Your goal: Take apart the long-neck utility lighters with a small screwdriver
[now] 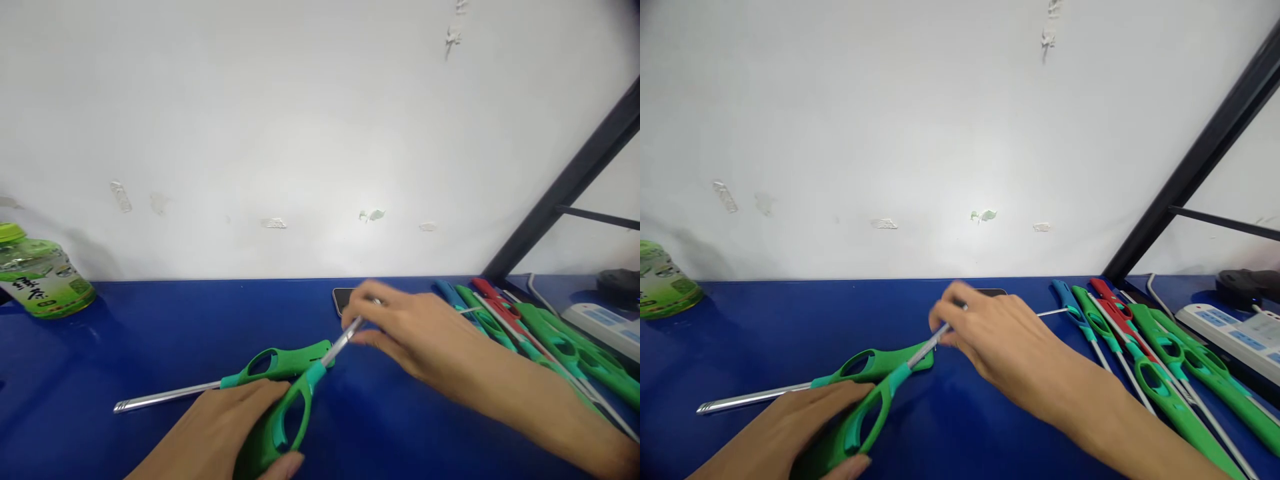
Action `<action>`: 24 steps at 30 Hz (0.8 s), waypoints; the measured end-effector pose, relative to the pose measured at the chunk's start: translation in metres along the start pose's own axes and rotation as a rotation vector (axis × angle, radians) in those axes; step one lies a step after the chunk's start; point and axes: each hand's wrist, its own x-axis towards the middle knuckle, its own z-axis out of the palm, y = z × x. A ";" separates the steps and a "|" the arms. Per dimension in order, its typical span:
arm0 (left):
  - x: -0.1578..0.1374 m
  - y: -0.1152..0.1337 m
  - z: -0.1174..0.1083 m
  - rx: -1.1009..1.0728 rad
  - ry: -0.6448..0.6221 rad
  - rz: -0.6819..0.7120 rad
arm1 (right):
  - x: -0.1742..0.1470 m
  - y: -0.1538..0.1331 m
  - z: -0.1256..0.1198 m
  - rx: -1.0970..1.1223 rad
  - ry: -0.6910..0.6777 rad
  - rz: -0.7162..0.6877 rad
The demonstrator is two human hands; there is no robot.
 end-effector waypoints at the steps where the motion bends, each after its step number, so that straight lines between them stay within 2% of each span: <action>1: 0.004 0.002 -0.003 -0.055 0.042 -0.083 | -0.001 -0.005 -0.002 -0.021 0.154 0.014; 3: 0.014 0.006 -0.011 -0.236 0.091 -0.276 | -0.001 -0.017 -0.004 0.022 0.376 0.036; 4: 0.020 0.007 -0.016 -0.364 0.084 -0.360 | -0.002 -0.022 -0.003 0.079 0.401 0.045; 5: 0.024 0.008 -0.020 -0.503 0.085 -0.416 | -0.002 -0.026 -0.002 0.149 0.371 0.059; 10: 0.031 0.006 -0.027 -1.000 0.151 -0.595 | 0.001 -0.035 0.015 0.390 -0.098 0.232; 12: 0.026 0.003 -0.025 -1.127 0.140 -0.645 | 0.004 -0.033 0.022 0.441 -0.205 0.275; 17: 0.017 -0.002 -0.021 -1.183 -0.026 -0.580 | 0.008 -0.029 0.027 0.489 -0.284 0.296; 22: 0.025 0.014 -0.019 -1.077 0.042 -0.615 | 0.007 -0.030 0.017 0.368 -0.290 0.261; 24: 0.030 0.017 -0.019 -1.009 0.006 -0.610 | 0.006 -0.030 0.013 0.357 -0.313 0.210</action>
